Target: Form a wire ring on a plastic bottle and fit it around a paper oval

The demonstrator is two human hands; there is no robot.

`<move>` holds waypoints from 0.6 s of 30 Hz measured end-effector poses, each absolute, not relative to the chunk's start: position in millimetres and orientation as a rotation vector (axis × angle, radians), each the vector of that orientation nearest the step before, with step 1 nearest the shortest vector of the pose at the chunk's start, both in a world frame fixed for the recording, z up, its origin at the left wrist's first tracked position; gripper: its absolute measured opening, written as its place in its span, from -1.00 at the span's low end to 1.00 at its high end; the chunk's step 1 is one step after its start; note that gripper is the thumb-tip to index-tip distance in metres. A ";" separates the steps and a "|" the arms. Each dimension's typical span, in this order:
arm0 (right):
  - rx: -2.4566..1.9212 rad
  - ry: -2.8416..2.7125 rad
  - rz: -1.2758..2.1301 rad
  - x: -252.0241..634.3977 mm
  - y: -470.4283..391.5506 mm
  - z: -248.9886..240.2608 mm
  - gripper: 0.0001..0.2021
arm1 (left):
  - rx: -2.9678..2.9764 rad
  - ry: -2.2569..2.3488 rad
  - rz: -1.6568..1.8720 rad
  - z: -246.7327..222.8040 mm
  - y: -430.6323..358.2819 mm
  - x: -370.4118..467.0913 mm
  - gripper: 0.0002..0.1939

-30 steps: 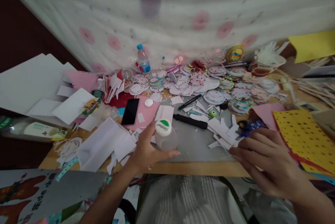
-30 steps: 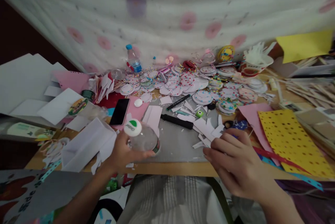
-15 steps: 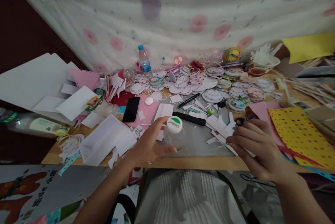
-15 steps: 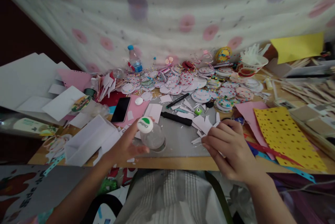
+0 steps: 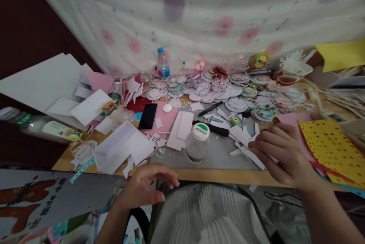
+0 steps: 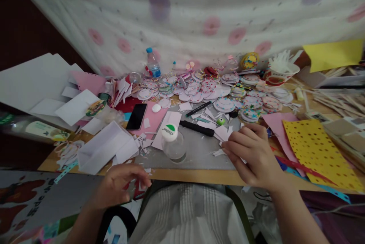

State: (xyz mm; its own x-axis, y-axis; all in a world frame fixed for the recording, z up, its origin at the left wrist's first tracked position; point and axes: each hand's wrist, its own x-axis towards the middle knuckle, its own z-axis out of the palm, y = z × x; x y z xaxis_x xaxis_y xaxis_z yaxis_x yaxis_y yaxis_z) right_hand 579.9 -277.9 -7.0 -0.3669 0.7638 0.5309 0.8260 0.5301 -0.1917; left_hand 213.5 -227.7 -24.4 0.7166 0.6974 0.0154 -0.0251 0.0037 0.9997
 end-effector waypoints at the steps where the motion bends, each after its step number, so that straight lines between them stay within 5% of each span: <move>1: -1.270 -2.199 -0.150 580.4 -276.9 -8.0 -0.87 | 1.425 0.600 0.679 -29.0 -227.5 215.9 -0.66; 5: -1.306 -2.196 -0.110 581.5 -275.7 -16.2 -0.87 | 1.252 0.727 0.881 -48.4 -223.8 230.7 -0.85; 10: -1.297 -2.185 -0.071 584.4 -270.4 -26.9 -0.85 | 1.159 0.654 1.065 -73.7 -208.5 256.3 -0.77; 18: -1.252 -2.251 0.026 590.0 -256.4 -30.2 -0.83 | 1.349 0.521 0.976 -93.9 -167.1 299.9 -0.17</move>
